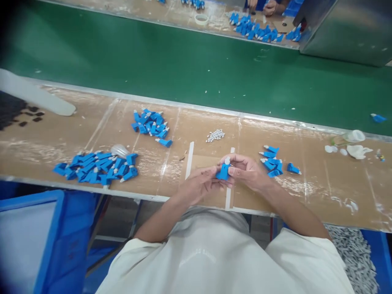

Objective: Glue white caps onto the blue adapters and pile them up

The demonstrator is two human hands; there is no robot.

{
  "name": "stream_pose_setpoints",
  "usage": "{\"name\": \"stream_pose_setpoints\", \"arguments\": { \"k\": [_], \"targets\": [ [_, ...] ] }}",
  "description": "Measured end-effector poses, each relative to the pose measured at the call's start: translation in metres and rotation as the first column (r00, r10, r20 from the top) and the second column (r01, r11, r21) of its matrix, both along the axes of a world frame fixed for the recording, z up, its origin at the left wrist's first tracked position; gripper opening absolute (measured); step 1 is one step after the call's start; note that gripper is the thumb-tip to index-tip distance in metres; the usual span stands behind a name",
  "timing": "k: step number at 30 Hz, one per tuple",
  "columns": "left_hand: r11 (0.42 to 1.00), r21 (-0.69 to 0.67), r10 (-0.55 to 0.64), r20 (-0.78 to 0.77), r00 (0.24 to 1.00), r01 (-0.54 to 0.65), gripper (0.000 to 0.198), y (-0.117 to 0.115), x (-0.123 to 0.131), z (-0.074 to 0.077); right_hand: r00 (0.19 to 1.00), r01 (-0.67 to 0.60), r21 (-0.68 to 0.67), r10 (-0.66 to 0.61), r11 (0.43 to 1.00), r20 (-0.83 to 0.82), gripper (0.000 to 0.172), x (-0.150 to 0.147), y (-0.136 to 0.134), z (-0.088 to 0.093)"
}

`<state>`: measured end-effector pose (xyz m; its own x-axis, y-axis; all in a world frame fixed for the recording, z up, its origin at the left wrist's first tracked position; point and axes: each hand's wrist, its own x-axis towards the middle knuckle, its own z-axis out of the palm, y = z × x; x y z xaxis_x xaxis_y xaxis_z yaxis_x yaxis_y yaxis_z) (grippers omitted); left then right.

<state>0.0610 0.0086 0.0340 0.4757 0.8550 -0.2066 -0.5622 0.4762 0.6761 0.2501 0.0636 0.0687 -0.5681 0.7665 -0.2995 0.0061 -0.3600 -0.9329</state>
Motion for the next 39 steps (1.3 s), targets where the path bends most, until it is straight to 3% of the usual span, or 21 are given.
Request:
{"name": "stream_pose_setpoints", "arguments": {
  "k": [4,7,10,12,15,18,29,39],
  "targets": [
    [0.97,-0.221,-0.07,0.156,0.985,0.104,0.032,-0.005,-0.004,-0.016,0.998,-0.04,-0.057,0.043,0.998,0.054,0.038,-0.009,-0.013,-0.012],
    [0.954,-0.285,-0.039,0.185,0.982,0.092,0.021,-0.01,-0.015,-0.023,0.989,0.017,0.081,-0.029,0.997,0.142,0.043,-0.012,-0.022,-0.023],
    [0.959,-0.268,0.123,0.109,0.986,-0.09,0.024,-0.015,-0.037,-0.025,0.934,0.109,0.36,-0.22,0.927,0.283,0.048,-0.012,-0.03,-0.037],
    [0.942,-0.231,0.254,0.011,0.967,-0.244,0.027,-0.017,-0.053,-0.027,0.888,0.058,0.459,-0.256,0.887,0.382,0.045,-0.012,-0.033,-0.047],
    [0.908,-0.192,0.363,-0.088,0.928,-0.373,0.035,-0.017,-0.069,-0.032,0.871,-0.051,0.442,-0.177,0.895,0.459,0.043,-0.016,-0.037,-0.061],
    [0.893,-0.191,0.4,-0.08,0.913,-0.408,0.041,-0.016,-0.073,-0.039,0.883,-0.077,0.456,-0.151,0.887,0.444,0.039,-0.025,-0.039,-0.069],
    [0.881,-0.308,0.349,-0.09,0.933,-0.359,0.023,-0.013,-0.075,-0.05,0.916,-0.034,0.546,-0.192,0.837,0.352,0.026,-0.035,-0.038,-0.069],
    [0.887,-0.256,0.376,-0.084,0.923,-0.385,0.02,-0.015,-0.08,-0.05,0.889,-0.142,0.561,-0.144,0.816,0.434,0.024,-0.042,-0.037,-0.07]
  ]
}}
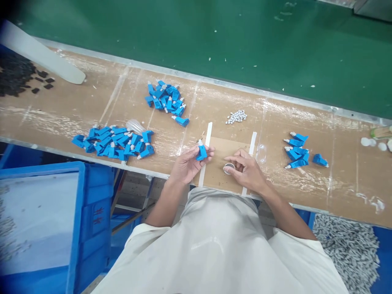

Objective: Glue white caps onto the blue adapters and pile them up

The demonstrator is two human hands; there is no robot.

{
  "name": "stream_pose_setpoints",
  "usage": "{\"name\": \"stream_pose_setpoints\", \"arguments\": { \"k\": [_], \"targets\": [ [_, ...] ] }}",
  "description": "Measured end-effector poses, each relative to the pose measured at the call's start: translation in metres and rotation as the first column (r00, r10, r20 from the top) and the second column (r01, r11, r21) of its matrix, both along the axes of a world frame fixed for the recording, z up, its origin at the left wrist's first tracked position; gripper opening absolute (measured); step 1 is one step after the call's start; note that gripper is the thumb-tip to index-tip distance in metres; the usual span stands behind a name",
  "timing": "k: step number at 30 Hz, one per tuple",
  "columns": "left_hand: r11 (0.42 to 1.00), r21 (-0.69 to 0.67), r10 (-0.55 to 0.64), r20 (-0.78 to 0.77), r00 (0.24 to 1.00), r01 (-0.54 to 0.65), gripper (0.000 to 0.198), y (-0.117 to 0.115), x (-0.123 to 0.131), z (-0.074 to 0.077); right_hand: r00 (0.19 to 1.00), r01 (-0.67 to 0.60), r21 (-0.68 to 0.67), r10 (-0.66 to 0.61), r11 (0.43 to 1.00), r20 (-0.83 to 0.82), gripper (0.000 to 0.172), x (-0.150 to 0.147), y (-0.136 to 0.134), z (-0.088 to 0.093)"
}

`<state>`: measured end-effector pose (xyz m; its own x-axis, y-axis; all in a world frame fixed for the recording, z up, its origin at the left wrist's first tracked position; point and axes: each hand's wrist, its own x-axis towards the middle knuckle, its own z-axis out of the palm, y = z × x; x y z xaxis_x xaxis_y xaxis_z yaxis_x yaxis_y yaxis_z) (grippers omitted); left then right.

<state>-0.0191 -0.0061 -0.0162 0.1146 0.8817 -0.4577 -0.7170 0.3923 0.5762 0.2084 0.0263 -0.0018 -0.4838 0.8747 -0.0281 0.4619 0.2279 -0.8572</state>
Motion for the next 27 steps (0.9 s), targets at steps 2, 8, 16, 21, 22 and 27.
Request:
{"name": "stream_pose_setpoints", "arguments": {
  "k": [2,8,16,21,22,27],
  "targets": [
    [1.0,0.003,-0.003,-0.003,1.0,0.003,0.02,0.0,0.0,-0.001,1.0,-0.008,0.008,0.008,1.0,-0.011,0.021,-0.003,0.001,-0.001],
    [1.0,-0.004,0.002,0.007,1.0,-0.002,0.019,-0.001,-0.001,-0.004,0.999,-0.01,0.011,0.01,1.0,-0.049,0.022,-0.009,0.003,-0.001],
    [0.999,-0.018,0.029,-0.015,0.999,-0.029,0.018,-0.001,0.0,-0.005,0.996,0.02,0.011,-0.019,1.0,-0.085,0.017,0.01,0.005,0.01],
    [0.999,0.0,0.042,-0.002,0.999,-0.042,0.019,-0.002,0.005,-0.006,0.992,0.018,0.072,-0.009,0.997,-0.127,0.016,0.01,-0.001,0.001],
    [0.999,0.0,0.046,0.008,0.999,-0.046,0.021,-0.003,0.006,-0.006,0.991,0.024,0.085,-0.013,0.996,-0.131,0.016,0.01,-0.002,0.0],
    [1.0,-0.03,0.01,0.021,1.0,-0.009,0.032,-0.001,0.014,-0.004,0.983,0.056,0.021,-0.051,0.998,-0.176,0.024,0.012,0.0,0.003]
  ]
}}
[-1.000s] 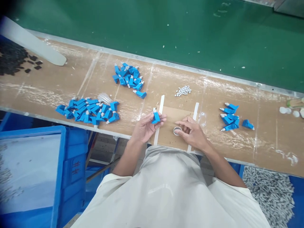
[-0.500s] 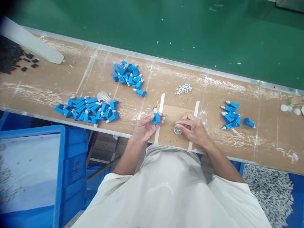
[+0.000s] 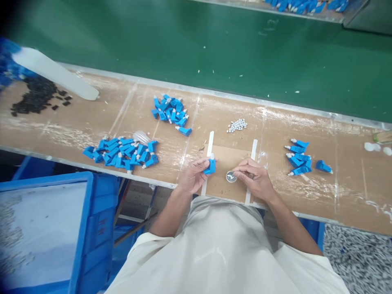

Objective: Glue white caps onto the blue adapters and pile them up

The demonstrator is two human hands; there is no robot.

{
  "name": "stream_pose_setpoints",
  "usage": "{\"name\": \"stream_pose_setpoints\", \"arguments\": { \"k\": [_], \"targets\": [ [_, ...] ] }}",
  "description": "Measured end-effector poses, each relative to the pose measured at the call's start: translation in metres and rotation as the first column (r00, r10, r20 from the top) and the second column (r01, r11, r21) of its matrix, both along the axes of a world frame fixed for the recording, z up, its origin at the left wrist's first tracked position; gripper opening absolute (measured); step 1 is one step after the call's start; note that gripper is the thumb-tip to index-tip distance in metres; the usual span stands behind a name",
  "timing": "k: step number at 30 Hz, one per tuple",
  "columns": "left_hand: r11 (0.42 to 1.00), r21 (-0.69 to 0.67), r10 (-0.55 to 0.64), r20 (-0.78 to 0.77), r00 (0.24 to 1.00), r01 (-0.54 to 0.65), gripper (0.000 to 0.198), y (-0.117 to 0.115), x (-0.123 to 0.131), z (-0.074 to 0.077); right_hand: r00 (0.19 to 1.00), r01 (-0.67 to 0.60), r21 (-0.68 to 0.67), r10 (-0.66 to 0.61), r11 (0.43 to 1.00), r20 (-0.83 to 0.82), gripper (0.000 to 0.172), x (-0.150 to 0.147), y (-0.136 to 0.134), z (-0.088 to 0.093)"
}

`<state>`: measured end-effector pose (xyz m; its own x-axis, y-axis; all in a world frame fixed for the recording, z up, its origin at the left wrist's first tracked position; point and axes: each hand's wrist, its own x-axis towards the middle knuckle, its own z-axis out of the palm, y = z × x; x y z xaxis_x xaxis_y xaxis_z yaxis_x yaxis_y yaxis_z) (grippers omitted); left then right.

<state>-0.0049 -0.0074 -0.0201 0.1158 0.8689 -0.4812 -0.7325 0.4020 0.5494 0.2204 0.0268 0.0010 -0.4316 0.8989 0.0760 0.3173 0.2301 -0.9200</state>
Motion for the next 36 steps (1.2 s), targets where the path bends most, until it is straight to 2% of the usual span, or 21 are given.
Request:
{"name": "stream_pose_setpoints", "arguments": {
  "k": [3,7,10,13,17,24,36],
  "targets": [
    [0.998,0.009,-0.068,0.003,0.998,0.068,0.036,0.002,0.004,0.002,0.996,0.053,-0.095,-0.06,0.994,-0.07,0.028,0.003,0.002,0.001],
    [0.986,0.031,-0.162,0.003,0.987,0.162,0.038,0.003,0.012,0.006,0.96,0.154,-0.248,-0.205,0.956,-0.193,0.032,0.006,0.001,0.001],
    [0.976,0.031,-0.215,0.003,0.977,0.214,0.044,0.003,0.019,0.008,0.913,0.218,-0.276,-0.295,0.936,-0.283,0.033,0.004,0.0,0.005],
    [0.969,0.029,-0.247,0.023,0.969,0.246,0.048,0.002,0.024,0.01,0.896,0.26,-0.2,-0.313,0.945,-0.313,0.028,-0.001,-0.003,0.014],
    [0.957,0.058,-0.286,0.035,0.958,0.284,0.049,0.003,0.025,0.011,0.903,0.3,-0.013,-0.288,0.954,-0.318,0.021,-0.01,-0.006,0.025],
    [0.947,0.089,-0.313,0.022,0.949,0.31,0.049,0.001,0.022,0.01,0.938,0.306,0.255,-0.245,0.917,-0.247,0.013,-0.018,-0.007,0.03],
    [0.951,0.084,-0.302,0.046,0.952,0.297,0.048,0.001,0.022,0.012,0.963,0.235,0.353,-0.167,0.906,-0.212,0.012,-0.021,-0.005,0.025]
  ]
}}
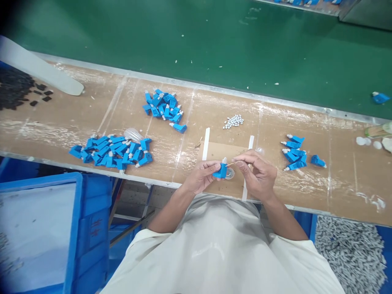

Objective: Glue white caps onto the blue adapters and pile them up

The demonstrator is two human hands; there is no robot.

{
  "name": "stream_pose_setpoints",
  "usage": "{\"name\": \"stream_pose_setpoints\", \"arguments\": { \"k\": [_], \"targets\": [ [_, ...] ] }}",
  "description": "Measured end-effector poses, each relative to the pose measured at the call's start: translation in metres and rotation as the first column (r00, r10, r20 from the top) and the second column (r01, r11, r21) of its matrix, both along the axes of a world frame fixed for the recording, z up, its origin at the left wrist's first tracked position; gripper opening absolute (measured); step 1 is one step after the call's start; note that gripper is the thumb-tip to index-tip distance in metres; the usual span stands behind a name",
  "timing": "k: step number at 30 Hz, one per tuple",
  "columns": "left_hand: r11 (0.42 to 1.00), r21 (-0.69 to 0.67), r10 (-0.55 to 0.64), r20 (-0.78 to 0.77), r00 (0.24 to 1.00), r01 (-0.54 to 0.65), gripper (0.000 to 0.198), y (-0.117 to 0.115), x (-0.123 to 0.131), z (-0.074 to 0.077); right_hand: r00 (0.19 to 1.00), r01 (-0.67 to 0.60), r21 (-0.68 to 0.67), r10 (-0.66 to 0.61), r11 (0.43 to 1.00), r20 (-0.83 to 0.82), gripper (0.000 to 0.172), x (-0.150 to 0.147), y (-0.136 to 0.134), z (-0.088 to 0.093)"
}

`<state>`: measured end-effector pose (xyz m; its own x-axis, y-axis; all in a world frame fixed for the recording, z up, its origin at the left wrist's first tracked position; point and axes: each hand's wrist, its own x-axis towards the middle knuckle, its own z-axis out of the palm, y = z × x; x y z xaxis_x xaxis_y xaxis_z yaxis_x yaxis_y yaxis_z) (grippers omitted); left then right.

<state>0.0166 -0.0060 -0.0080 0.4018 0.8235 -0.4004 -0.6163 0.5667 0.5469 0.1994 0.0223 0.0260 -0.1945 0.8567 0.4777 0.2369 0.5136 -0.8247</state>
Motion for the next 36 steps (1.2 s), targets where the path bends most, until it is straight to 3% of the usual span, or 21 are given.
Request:
{"name": "stream_pose_setpoints", "arguments": {
  "k": [7,11,16,28,32,36],
  "targets": [
    [1.0,0.002,-0.005,-0.009,1.0,0.005,0.049,0.0,-0.002,-0.001,0.996,-0.077,0.091,0.072,0.993,0.061,0.019,-0.002,0.0,0.002],
    [1.0,-0.005,-0.014,-0.017,1.0,0.014,0.05,0.0,-0.003,-0.001,0.995,-0.048,0.153,0.035,0.987,0.088,0.016,-0.003,0.0,0.004],
    [1.0,-0.009,-0.026,-0.01,1.0,0.026,0.053,-0.001,-0.006,-0.002,0.991,-0.041,0.124,0.025,0.991,0.132,0.012,-0.005,-0.001,0.003],
    [1.0,0.013,0.029,-0.018,0.999,-0.029,0.051,-0.008,-0.014,-0.002,0.994,0.099,0.125,-0.093,0.987,-0.056,0.01,-0.008,-0.011,0.012],
    [0.994,0.101,0.049,-0.084,0.995,-0.04,0.049,-0.01,-0.016,-0.001,0.989,0.135,0.098,-0.129,0.986,-0.067,0.013,-0.008,-0.019,0.013],
    [0.96,0.274,0.127,-0.217,0.968,-0.065,0.046,-0.011,-0.018,-0.001,0.99,0.111,0.124,-0.099,0.986,-0.098,0.01,-0.006,-0.023,0.014]
  ]
}}
